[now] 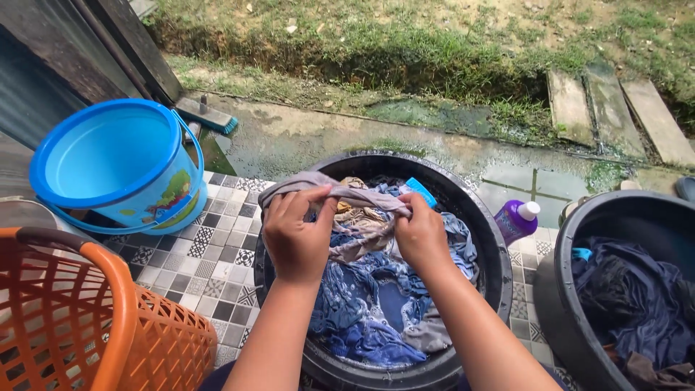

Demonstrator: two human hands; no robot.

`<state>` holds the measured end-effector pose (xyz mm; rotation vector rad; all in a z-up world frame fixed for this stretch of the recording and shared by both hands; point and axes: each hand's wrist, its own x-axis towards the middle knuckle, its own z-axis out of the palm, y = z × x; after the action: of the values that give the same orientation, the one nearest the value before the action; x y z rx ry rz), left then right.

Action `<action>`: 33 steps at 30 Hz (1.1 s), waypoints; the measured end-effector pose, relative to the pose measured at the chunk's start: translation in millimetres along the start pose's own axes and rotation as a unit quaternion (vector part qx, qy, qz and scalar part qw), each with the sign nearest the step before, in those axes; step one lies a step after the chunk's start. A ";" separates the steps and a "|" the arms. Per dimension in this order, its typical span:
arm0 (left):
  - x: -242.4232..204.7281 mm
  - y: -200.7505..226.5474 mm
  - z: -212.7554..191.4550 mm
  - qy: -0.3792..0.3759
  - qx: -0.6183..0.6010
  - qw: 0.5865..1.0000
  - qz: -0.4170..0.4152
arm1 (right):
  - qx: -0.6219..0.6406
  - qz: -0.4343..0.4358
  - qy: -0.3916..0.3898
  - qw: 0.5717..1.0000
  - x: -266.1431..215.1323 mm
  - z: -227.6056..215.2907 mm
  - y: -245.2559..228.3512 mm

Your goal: Hand-washing various garments in a basin by scrubbing them with a brush and wringing them out.

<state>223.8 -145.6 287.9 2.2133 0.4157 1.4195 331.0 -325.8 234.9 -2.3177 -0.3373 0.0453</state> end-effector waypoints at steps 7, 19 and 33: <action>9.7 -16.6 -20.8 -0.010 0.020 0.996 -0.081 | 0.075 -0.032 -0.031 0.996 -1.8 -6.0 -9.4; 7.3 -9.7 -26.2 -0.046 -0.047 0.992 -0.104 | 0.093 -0.100 -0.162 0.977 -33.5 -12.9 -48.1; 6.5 43.0 -27.8 -0.205 -0.134 0.951 -0.190 | 0.145 -0.092 -0.061 0.983 -30.6 21.8 -34.2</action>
<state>201.2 -172.3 325.9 1.9991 0.4422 0.7418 290.7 -295.6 242.0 -1.9907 -0.5683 0.1360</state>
